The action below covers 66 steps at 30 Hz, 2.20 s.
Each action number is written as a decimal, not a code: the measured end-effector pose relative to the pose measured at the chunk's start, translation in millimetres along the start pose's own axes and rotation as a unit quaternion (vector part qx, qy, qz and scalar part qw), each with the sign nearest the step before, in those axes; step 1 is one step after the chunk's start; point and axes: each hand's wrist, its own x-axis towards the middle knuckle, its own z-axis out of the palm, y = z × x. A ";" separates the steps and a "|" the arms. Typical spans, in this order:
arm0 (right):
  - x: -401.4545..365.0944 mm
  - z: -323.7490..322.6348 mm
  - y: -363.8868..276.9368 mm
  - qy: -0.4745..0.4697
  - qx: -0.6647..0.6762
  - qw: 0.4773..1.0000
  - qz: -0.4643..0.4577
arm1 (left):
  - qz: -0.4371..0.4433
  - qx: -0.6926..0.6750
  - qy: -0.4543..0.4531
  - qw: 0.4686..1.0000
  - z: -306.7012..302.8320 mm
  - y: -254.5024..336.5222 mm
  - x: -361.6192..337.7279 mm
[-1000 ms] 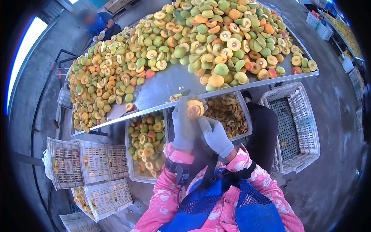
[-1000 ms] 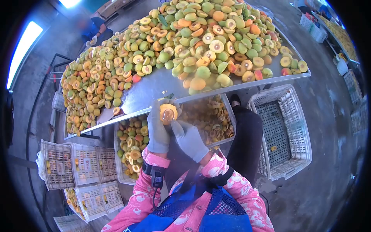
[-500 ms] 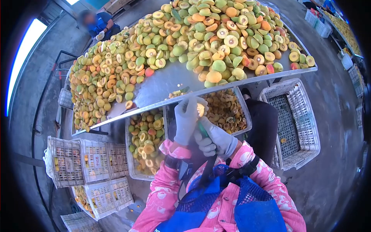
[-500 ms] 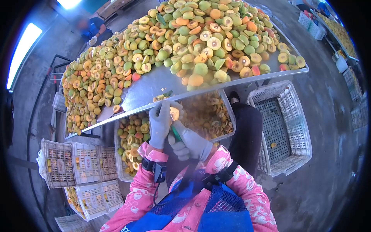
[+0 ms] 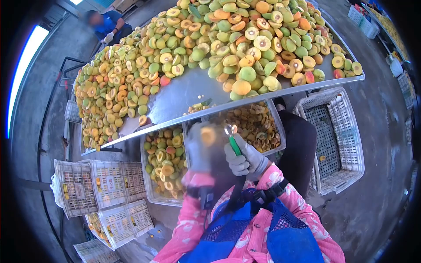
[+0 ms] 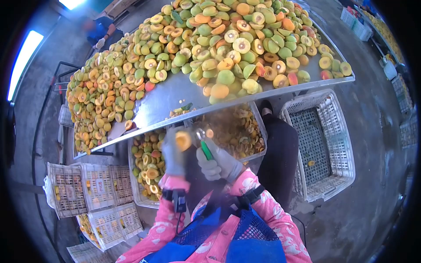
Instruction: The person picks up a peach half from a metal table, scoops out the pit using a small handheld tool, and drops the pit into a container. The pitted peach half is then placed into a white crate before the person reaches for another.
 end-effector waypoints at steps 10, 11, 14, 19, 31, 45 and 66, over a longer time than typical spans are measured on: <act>-2.4 -20.4 -22.4 0.311 -0.114 0.943 0.008 | 0.082 0.151 0.018 0.985 3.3 -52.6 113.2; -4.9 -20.2 -25.2 0.344 -0.112 0.932 0.008 | 0.168 0.198 -0.026 0.965 33.0 -50.5 140.3; -22.4 -35.7 -36.4 0.375 -0.057 0.925 -0.037 | 0.120 0.130 -0.111 0.978 105.2 -48.2 197.2; -21.4 -37.2 -47.7 0.443 -0.050 0.889 -0.106 | -0.039 0.117 -0.140 0.982 113.5 -43.7 201.0; 25.3 35.2 -38.0 0.340 -0.237 0.898 -0.151 | -0.137 -0.393 -0.137 0.899 -1.4 53.4 26.4; 2.7 45.9 26.3 0.375 -0.548 0.637 -0.391 | -0.262 -0.509 -0.102 0.813 -11.6 71.6 7.8; 4.2 61.2 37.1 0.313 -0.574 0.672 -0.348 | -0.197 -0.514 -0.097 0.829 -17.9 92.2 7.6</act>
